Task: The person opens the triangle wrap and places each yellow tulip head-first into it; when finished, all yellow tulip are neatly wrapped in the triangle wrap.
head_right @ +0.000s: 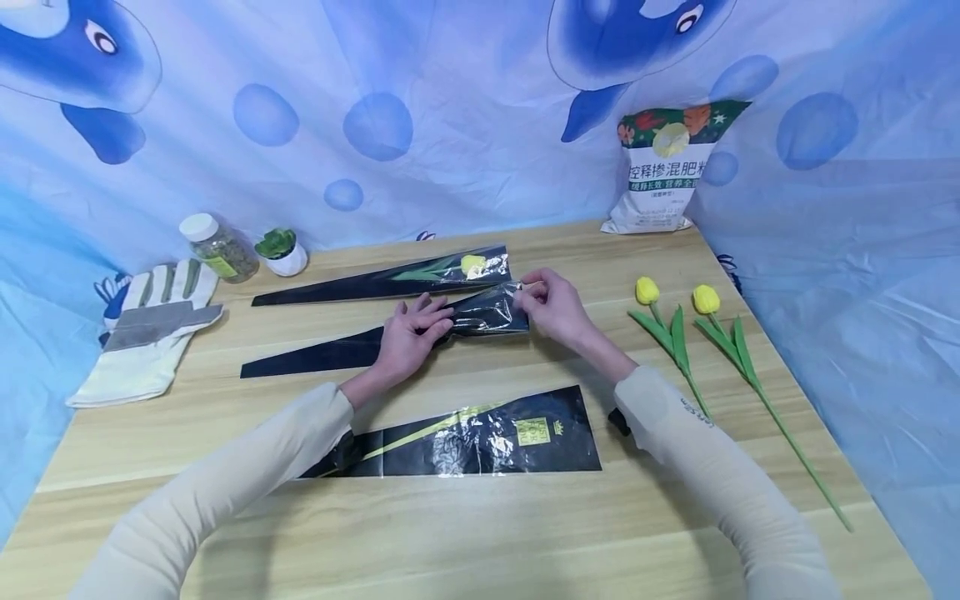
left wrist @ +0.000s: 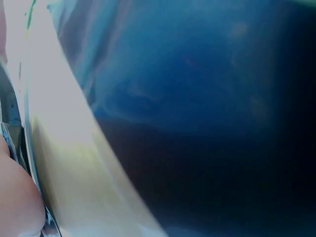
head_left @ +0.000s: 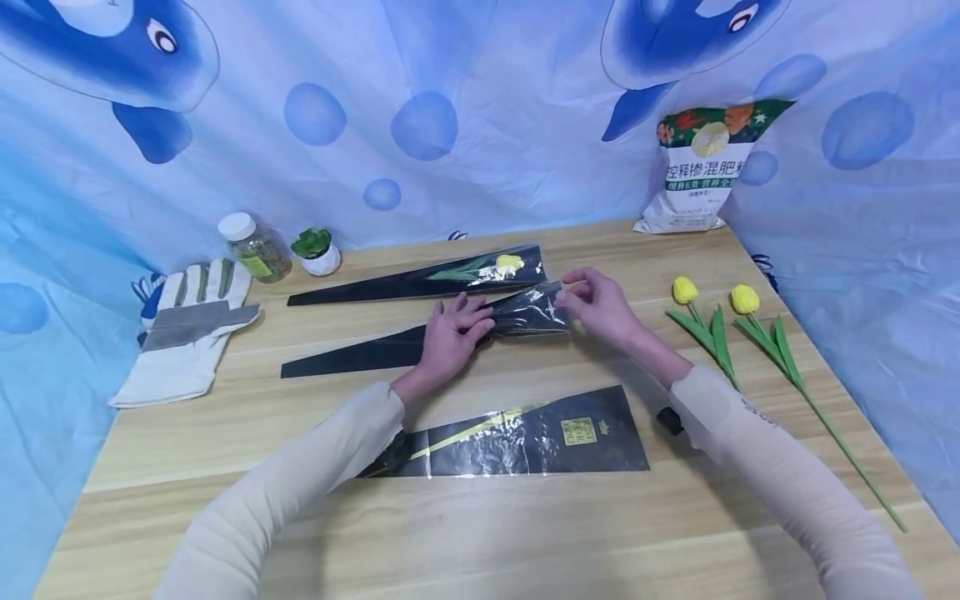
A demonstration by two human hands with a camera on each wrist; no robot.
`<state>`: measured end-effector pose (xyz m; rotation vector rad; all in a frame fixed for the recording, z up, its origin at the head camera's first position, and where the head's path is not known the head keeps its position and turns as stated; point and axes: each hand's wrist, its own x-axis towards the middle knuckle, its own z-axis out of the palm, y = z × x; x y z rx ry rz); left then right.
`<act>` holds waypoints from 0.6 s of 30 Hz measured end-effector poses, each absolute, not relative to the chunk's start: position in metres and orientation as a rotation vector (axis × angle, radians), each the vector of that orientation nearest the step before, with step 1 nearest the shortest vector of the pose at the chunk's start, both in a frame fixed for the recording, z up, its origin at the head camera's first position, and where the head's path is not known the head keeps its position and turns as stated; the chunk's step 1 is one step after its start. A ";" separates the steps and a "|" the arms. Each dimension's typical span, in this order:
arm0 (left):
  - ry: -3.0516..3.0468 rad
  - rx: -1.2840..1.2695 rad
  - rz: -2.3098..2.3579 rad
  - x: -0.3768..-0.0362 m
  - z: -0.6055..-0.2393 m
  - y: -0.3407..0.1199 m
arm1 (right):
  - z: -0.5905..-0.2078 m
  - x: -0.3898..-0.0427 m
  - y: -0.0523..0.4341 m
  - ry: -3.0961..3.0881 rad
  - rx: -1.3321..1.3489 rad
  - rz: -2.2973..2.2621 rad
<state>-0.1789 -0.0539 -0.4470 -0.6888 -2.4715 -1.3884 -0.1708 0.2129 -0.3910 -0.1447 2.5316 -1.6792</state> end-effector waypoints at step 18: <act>-2.580 -0.776 -1.141 -0.174 -0.438 -0.057 | -0.391 -0.168 0.196 2.508 -0.122 -1.623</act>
